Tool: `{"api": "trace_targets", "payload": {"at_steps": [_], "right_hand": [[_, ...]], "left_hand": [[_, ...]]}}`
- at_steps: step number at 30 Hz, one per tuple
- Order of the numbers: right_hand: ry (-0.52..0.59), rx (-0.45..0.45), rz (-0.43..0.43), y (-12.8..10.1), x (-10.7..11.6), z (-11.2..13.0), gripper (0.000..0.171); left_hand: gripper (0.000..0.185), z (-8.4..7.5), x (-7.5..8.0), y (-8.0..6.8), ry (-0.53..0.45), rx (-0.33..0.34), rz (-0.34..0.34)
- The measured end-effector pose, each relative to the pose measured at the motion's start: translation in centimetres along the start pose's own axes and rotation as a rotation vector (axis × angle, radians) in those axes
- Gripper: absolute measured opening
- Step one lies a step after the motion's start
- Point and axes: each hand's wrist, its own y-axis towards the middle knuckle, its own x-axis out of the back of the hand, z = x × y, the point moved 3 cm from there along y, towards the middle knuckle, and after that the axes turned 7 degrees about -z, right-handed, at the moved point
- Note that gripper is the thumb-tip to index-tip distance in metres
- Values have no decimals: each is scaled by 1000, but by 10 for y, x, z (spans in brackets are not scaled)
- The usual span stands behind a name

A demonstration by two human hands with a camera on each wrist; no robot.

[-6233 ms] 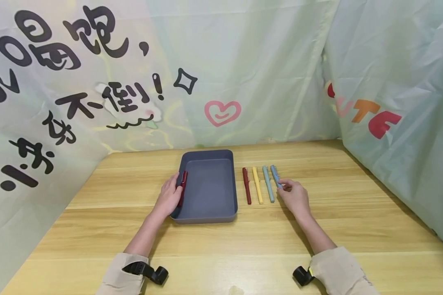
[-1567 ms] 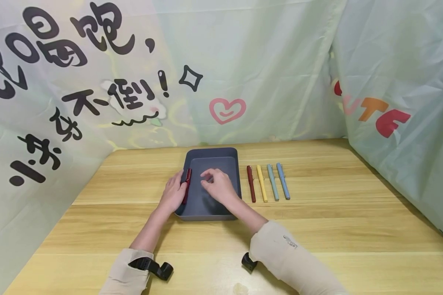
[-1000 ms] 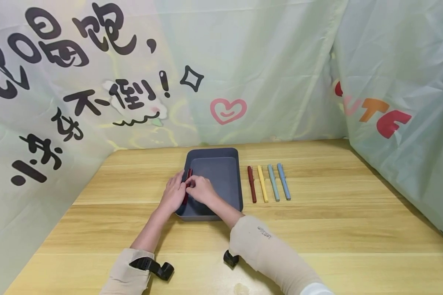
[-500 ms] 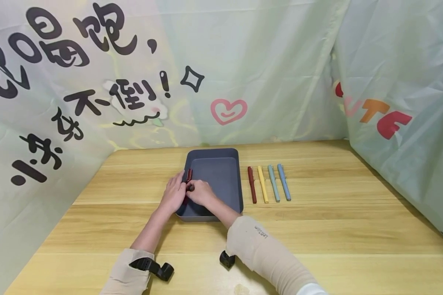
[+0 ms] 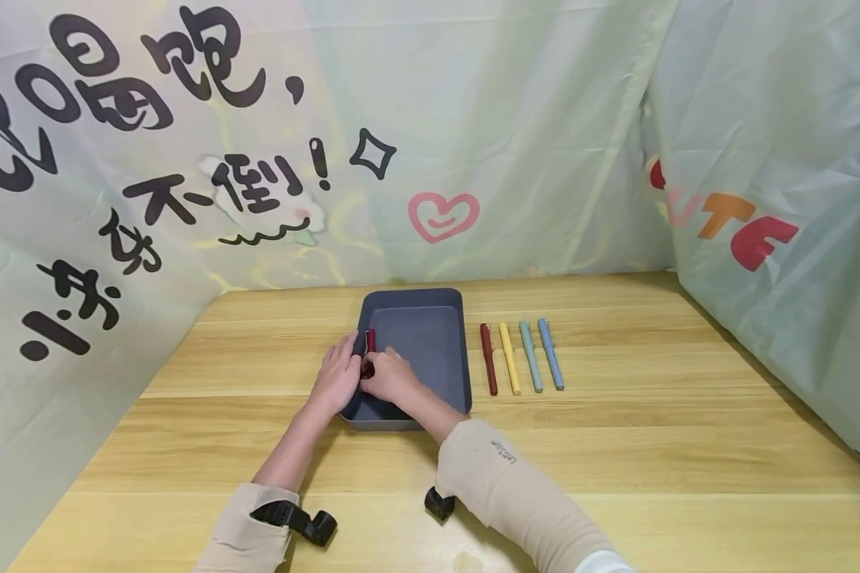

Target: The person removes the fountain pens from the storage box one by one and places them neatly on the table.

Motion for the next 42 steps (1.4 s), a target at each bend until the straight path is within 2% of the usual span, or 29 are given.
{"api": "trace_targets", "payload": {"at_steps": [8, 17, 34, 42], "right_hand": [[-41, -35, -6, 1, -3, 1, 30], [29, -122, 9, 2, 2, -3, 18], [575, -375, 43, -3, 13, -22, 17], [715, -445, 73, -7, 14, -24, 23]], "left_hand": [[52, 0, 0, 0, -3, 13, 15], [51, 1, -2, 0, -5, 23, 20], [51, 0, -1, 0, -22, 12, -4], [52, 1, -2, 0, -24, 23, 0]]}}
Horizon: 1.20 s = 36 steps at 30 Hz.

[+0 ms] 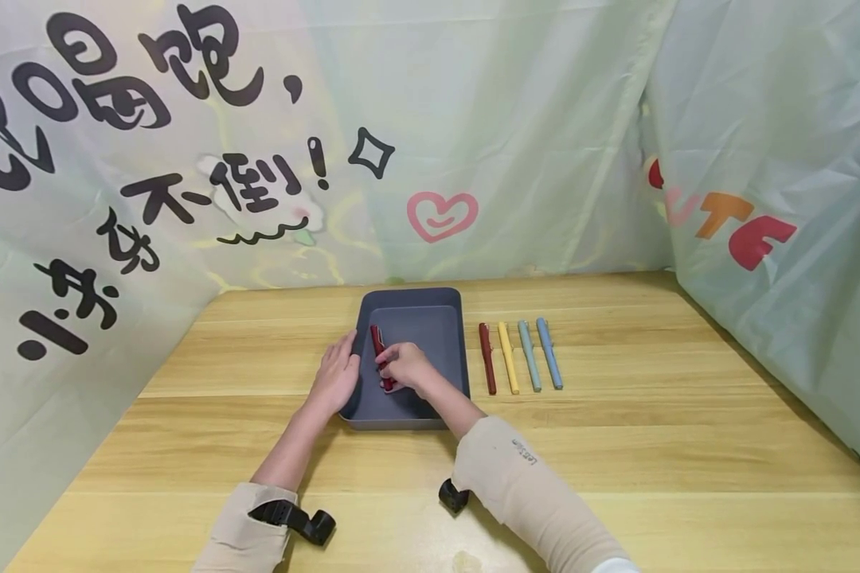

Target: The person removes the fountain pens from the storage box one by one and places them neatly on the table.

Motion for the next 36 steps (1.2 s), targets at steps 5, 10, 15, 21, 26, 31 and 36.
{"api": "trace_targets", "payload": {"at_steps": [5, 10, 15, 21, 26, 31, 36], "right_hand": [[2, -8, 16, -1, 1, 0, 28], [9, 2, 34, -4, 3, 1, 32], [31, 6, 40, -10, 9, 2, 33], [14, 29, 30, -16, 20, 5, 32], [8, 46, 23, -23, 30, 6, 32], [21, 62, 32, -30, 40, 7, 34], [31, 84, 46, -35, 49, 8, 34]], "left_hand": [[52, 0, 0, 0, -6, 5, -2], [51, -1, 0, 1, -10, 6, -5], [52, -1, 0, 1, -3, 9, 2], [51, -2, 1, 1, 7, 5, -4], [52, -1, 1, 0, 7, 8, -3], [52, -1, 1, -1, 5, 1, -4], [52, 0, 1, -2, -4, -3, -4]]}}
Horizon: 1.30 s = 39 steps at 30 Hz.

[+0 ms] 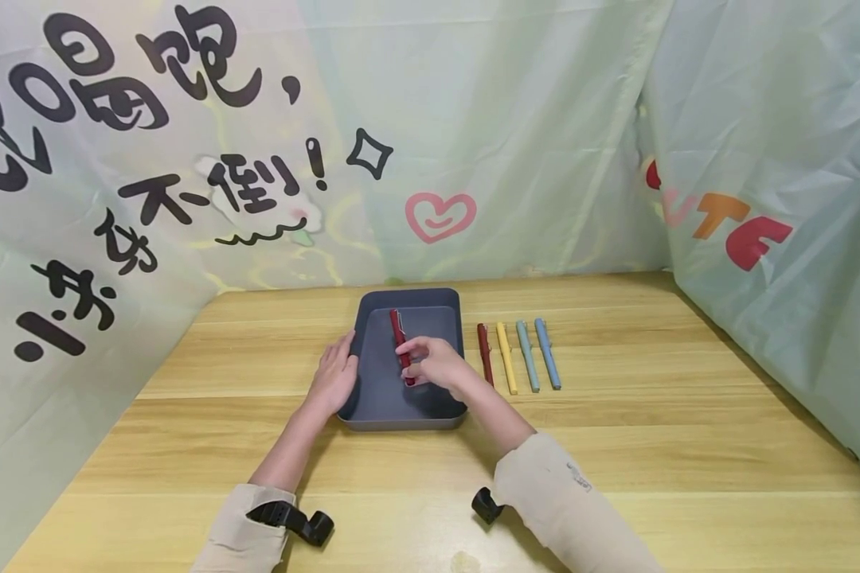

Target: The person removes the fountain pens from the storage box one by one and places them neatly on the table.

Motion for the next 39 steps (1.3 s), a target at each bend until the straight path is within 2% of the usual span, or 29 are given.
{"api": "trace_targets", "payload": {"at_steps": [8, 19, 39], "right_hand": [[29, 27, 24, -11, 17, 3, 36], [-2, 66, 30, -21, 43, 2, 37], [-27, 66, -31, -34, 87, -6, 42]], "left_hand": [[52, 1, -1, 1, -3, -5, 1], [52, 0, 1, 0, -18, 1, 12], [52, 1, 0, 0, -14, -7, 6]]}}
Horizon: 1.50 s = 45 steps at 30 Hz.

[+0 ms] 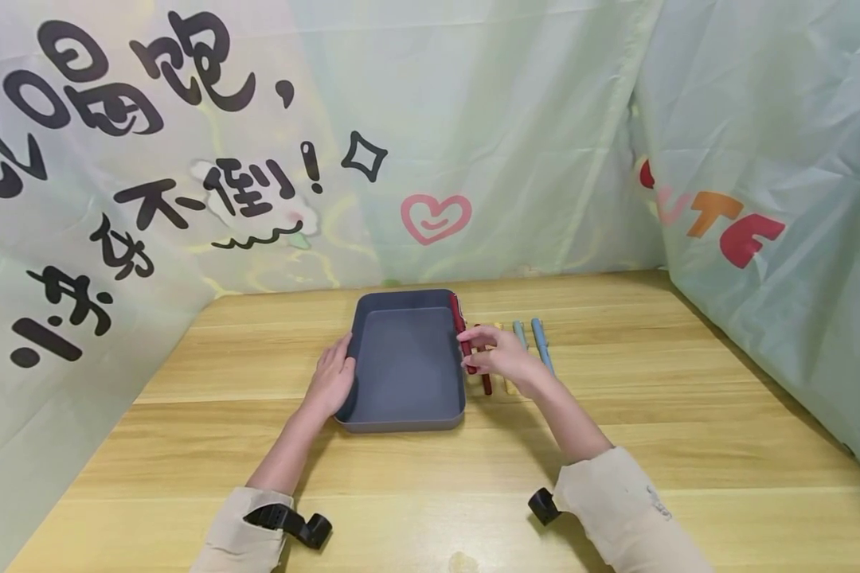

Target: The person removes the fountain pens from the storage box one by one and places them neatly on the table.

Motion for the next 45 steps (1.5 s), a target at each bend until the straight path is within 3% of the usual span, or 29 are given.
{"api": "trace_targets", "payload": {"at_steps": [33, 45], "right_hand": [[-49, 17, -38, -24, 62, -18, 45], [-6, 16, -67, -33, 82, -27, 47]], "left_hand": [[52, 0, 0, 0, -3, 1, 9], [52, -2, 0, 0, -3, 6, 2]]}}
